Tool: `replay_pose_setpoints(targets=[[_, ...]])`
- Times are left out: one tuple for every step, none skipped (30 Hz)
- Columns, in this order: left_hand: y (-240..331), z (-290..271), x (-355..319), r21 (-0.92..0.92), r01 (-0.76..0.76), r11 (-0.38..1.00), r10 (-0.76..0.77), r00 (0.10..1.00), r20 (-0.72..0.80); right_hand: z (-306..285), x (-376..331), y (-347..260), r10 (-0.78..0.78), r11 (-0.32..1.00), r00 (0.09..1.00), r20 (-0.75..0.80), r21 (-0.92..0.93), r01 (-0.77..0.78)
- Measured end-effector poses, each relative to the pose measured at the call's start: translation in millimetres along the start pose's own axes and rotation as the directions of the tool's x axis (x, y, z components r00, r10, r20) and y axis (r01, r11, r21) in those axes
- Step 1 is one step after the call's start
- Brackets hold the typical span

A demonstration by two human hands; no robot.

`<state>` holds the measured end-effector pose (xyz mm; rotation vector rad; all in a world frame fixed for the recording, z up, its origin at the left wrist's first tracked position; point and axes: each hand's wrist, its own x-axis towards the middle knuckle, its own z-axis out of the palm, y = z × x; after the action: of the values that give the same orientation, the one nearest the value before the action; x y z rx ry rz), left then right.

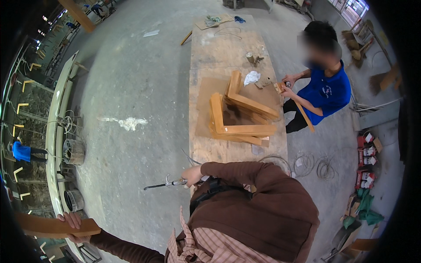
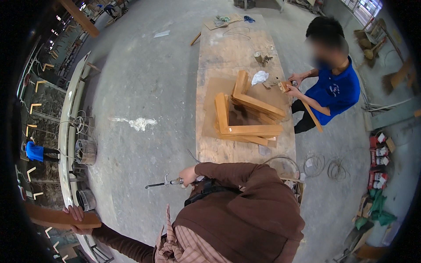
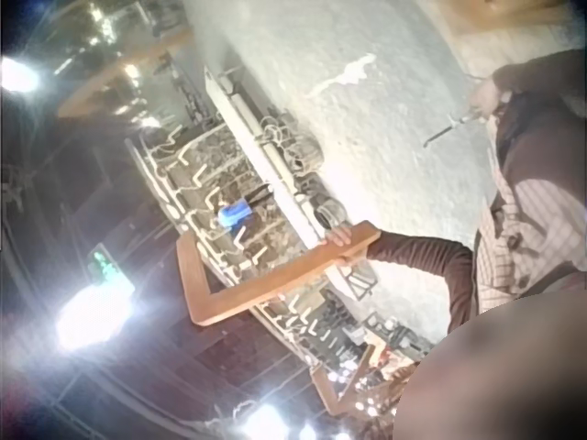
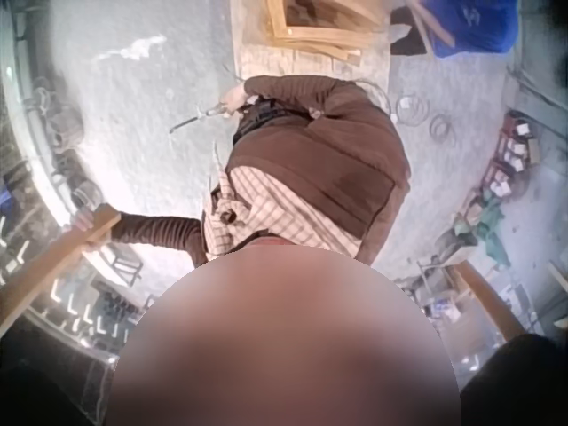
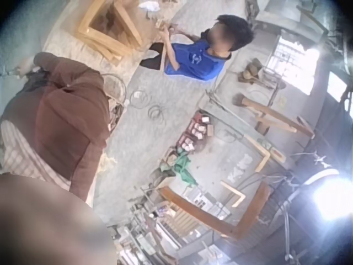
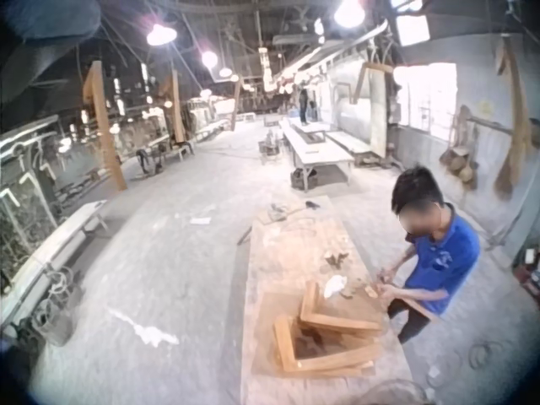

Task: The person sprays a finish onto wooden chair frames using a spray gun. They pick up frames, spray both sides, and place them back on a workbench. Other workers are present in the background.

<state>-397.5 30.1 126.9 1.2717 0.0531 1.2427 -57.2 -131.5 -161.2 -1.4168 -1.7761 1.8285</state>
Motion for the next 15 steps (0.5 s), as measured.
replay_pose_setpoints(targets=[[-0.9, -0.7, 1.0, -0.003, 0.0, 1.0, 0.0, 1.0, 0.0, -0.8, -0.7, -0.2, -0.012, 1.0, 1.0, 0.001, 0.001, 0.012], [-1.6, -1.0, 1.7, -0.028, 0.012, 1.0, -0.012, 1.0, -0.013, -1.2, -1.5, -0.5, -0.02, 1.0, 1.0, 0.005, -0.005, 0.02], [-2.3, -0.9, 2.5, -0.001, -0.001, 1.0, 0.001, 1.0, 0.004, -1.7, -2.3, -1.1, -0.016, 0.999, 1.0, 0.007, -0.033, 0.017], [-3.3, -0.7, 3.5, 0.003, -0.004, 1.0, 0.004, 1.0, 0.008, -1.7, -3.4, -1.3, -0.031, 0.999, 1.0, 0.003, -0.016, 0.031], [-4.2, -0.3, 4.9, 0.006, -0.007, 1.0, 0.007, 1.0, 0.012, -1.9, -4.4, -1.6, -0.034, 0.999, 0.999, -0.004, -0.023, 0.034], [-5.0, 0.2, 5.9, 0.012, -0.006, 1.0, 0.006, 1.0, 0.015, -1.9, -5.4, -1.5, -0.036, 0.999, 0.999, -0.011, -0.031, 0.036], [-5.2, 0.8, 7.4, 0.018, -0.005, 1.0, 0.004, 1.0, 0.017, -2.2, -6.3, -1.4, -0.035, 0.999, 0.999, -0.006, -0.016, 0.034], [-5.6, 1.2, 8.4, 0.022, -0.004, 1.0, 0.003, 1.0, 0.019, -2.2, -6.9, -1.2, -0.032, 0.999, 0.999, -0.002, -0.002, 0.032], [-5.3, 1.6, 9.7, 0.028, -0.005, 1.0, 0.004, 1.0, 0.017, -2.5, -7.7, -0.6, -0.029, 0.999, 1.0, 0.002, 0.013, 0.029], [-4.7, 1.6, 10.5, 0.033, -0.006, 0.999, 0.005, 1.0, 0.015, -2.7, -7.5, -0.6, -0.033, 0.999, 0.999, 0.003, 0.015, 0.033], [-4.8, 1.1, 10.9, 0.016, 0.008, 1.0, -0.008, 1.0, 0.012, -2.9, -7.5, -0.4, -0.038, 0.999, 0.999, 0.005, 0.018, 0.038], [-5.3, 0.1, 10.7, 0.027, -0.003, 1.0, 0.003, 1.0, -0.002, -3.1, -7.3, -0.6, -0.045, 0.999, 0.999, 0.009, 0.012, 0.045], [-7.3, -1.6, 9.3, 0.016, -0.002, 1.0, 0.002, 1.0, -0.016, -3.1, -7.1, -1.0, -0.042, 0.999, 0.999, 0.002, 0.011, 0.042], [-8.7, -3.7, 7.8, -0.039, -0.015, 0.999, 0.012, 0.997, -0.073, -3.1, -7.2, -1.4, -0.042, 0.999, 0.999, -0.002, 0.003, 0.042], [-11.0, -6.4, 5.2, 0.027, 0.025, 0.999, -0.023, 0.998, -0.052, -2.6, -7.1, -2.0, -0.033, 0.999, 0.999, -0.001, -0.026, 0.033]])
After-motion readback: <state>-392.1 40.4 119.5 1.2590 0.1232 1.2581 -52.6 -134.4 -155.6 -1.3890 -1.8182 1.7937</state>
